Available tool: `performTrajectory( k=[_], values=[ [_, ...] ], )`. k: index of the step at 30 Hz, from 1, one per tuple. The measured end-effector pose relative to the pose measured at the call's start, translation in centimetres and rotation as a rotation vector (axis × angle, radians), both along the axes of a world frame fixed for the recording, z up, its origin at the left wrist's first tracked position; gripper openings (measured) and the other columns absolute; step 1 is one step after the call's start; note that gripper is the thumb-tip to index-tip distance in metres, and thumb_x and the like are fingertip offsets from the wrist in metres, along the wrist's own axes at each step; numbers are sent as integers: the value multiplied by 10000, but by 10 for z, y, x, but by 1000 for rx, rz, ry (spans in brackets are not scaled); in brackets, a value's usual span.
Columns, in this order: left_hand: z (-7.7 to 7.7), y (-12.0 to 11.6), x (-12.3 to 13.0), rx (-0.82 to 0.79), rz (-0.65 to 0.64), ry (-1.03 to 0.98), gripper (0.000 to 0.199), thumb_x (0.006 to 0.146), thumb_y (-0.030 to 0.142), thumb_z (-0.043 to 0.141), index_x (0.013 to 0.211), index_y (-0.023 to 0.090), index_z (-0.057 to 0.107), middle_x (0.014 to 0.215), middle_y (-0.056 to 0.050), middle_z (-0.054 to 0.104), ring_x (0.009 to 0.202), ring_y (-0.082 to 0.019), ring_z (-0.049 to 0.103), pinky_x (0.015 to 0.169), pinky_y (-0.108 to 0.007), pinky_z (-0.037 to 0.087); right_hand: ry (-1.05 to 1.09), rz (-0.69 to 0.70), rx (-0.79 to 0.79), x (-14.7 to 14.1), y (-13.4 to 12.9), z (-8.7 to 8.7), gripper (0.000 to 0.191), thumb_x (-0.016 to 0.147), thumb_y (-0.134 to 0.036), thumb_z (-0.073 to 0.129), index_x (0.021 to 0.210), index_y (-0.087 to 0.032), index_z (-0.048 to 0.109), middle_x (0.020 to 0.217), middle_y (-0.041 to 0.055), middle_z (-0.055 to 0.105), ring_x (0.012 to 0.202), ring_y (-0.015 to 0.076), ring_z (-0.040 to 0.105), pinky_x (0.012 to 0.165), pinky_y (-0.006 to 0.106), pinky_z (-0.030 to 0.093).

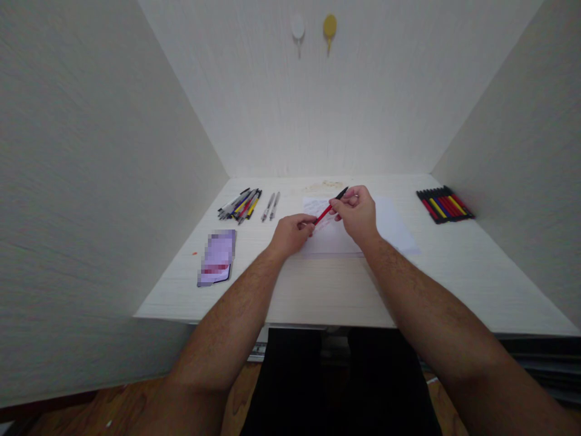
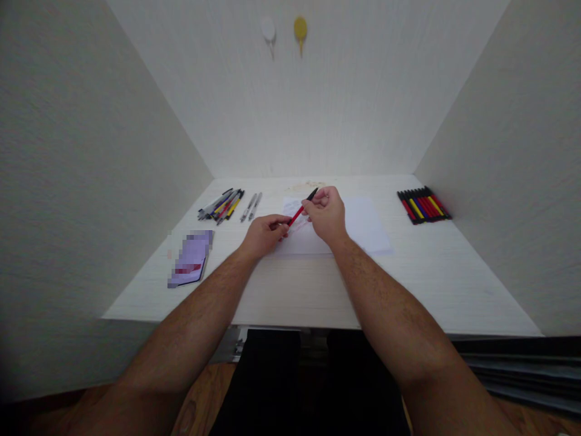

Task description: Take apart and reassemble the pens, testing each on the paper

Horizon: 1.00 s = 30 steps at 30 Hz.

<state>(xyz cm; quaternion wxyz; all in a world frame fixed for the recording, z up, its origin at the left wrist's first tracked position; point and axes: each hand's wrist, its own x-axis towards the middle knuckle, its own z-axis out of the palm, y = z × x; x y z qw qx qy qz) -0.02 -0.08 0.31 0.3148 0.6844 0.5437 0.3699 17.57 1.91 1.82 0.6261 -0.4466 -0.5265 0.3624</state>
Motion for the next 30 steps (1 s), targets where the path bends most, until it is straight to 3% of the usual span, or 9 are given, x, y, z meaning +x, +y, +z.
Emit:
performTrajectory(
  k=[11,30],
  values=[
    [-1,-2,2,-2,-28,-42,314,788,196,605,1071,173,740,687,-15,699,569,-112,607,556,-221,485,55,136,-67,2,-2,5,339,674,-346,758,829,-216,486,646,-29,651,582,133,655,469,217,484],
    [-1,1,1,32,-13,-83,317,750,203,624,1041,179,747,745,-13,716,612,-113,609,599,-232,491,52,133,-55,6,0,7,301,686,-339,739,786,-220,482,648,-19,651,602,139,660,488,226,504]
  ],
)
